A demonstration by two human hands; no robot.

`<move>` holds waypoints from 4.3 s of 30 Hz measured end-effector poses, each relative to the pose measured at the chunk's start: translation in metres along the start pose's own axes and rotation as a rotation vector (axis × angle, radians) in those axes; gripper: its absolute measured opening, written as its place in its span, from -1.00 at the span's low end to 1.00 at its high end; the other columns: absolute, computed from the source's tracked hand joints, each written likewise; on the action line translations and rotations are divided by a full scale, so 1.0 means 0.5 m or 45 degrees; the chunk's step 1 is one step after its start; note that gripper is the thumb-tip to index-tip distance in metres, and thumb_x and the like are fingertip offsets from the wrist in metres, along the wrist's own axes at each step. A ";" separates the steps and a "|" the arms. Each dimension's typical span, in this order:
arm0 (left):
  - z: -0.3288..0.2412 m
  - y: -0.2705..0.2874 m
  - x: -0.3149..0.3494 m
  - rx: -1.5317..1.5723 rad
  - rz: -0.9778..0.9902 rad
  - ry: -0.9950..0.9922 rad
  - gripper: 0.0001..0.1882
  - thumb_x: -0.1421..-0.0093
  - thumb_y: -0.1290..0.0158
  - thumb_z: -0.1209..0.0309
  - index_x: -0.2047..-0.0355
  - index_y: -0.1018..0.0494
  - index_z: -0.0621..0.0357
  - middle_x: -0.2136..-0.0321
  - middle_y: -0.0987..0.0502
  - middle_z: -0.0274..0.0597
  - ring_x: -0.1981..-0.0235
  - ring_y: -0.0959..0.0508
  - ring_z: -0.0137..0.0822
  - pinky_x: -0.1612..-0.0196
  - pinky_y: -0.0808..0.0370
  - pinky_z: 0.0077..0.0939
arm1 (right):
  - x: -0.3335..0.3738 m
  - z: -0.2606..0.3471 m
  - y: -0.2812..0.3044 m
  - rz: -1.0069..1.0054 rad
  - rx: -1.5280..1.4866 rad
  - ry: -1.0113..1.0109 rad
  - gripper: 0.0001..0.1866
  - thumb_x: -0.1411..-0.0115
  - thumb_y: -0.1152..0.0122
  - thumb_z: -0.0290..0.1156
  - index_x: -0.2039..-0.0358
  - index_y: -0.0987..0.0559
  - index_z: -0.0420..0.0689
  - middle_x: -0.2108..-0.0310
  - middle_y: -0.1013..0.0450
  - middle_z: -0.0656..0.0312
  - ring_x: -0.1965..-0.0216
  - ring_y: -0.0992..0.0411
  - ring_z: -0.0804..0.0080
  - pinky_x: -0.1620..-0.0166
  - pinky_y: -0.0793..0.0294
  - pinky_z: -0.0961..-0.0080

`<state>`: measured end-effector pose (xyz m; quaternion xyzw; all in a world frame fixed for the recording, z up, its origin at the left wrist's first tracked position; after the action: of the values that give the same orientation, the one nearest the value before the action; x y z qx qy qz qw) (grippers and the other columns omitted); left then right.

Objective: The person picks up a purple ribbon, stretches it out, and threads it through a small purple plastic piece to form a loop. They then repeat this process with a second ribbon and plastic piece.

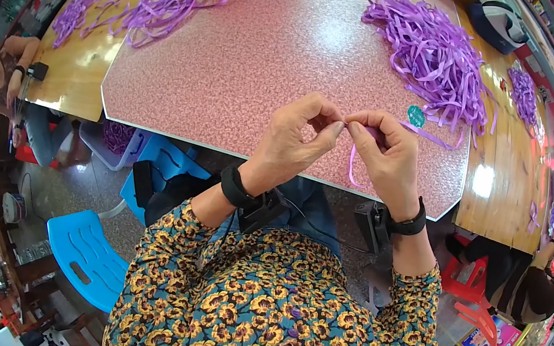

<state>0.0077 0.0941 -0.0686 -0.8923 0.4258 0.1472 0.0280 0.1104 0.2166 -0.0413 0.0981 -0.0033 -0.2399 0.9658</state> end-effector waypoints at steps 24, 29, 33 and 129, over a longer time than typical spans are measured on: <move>-0.005 0.013 0.003 -0.120 -0.123 -0.140 -0.89 -0.12 -0.11 0.62 0.34 -0.42 0.26 0.45 -0.47 -0.22 0.42 -0.51 -0.43 0.32 -0.48 -0.56 | -0.001 -0.007 0.005 0.052 0.103 0.030 -0.93 -0.24 -0.18 -0.52 0.31 -0.55 -0.25 0.44 -0.39 0.43 0.42 -0.28 0.77 0.36 -0.26 0.75; -0.015 0.014 0.004 -0.163 -0.104 -0.173 -0.86 -0.19 -0.12 0.52 0.25 -0.42 0.23 0.35 -0.46 -0.25 0.31 -0.47 -0.46 0.23 -0.44 -0.53 | -0.003 0.005 0.009 -0.013 0.181 0.185 -0.95 -0.23 -0.19 -0.53 0.33 -0.55 -0.24 0.45 -0.35 0.40 0.45 -0.27 0.73 0.39 -0.24 0.73; -0.018 0.000 0.009 0.026 -0.098 -0.103 -0.79 -0.23 -0.12 0.40 0.19 -0.43 0.24 0.29 -0.48 -0.22 0.25 -0.48 -0.44 0.20 -0.43 -0.49 | -0.001 0.020 0.005 -0.016 0.314 0.316 -0.97 -0.17 -0.22 -0.59 0.35 -0.57 -0.24 0.44 -0.39 0.32 0.46 -0.31 0.66 0.41 -0.26 0.71; -0.038 -0.035 0.003 -0.929 0.242 -0.483 -0.73 -0.15 -0.13 0.46 0.12 -0.48 0.15 0.44 -0.48 -0.17 0.52 -0.53 -0.13 0.52 -0.43 -0.32 | -0.005 -0.074 0.036 0.368 0.023 -0.157 -0.76 -0.25 -0.19 -0.33 0.23 -0.61 -0.26 0.47 -0.49 0.37 0.45 -0.37 0.72 0.40 -0.38 0.66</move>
<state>0.0268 0.1007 -0.0524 -0.7575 0.4135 0.4519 -0.2257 0.1186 0.2402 -0.0741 0.0903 -0.0786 -0.1041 0.9873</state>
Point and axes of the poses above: each hand's wrist, its own x-axis away from the middle knuckle, its own y-axis out of the back of the hand, z = x × y, the point moved 4 cm from there along -x, towards the middle knuckle
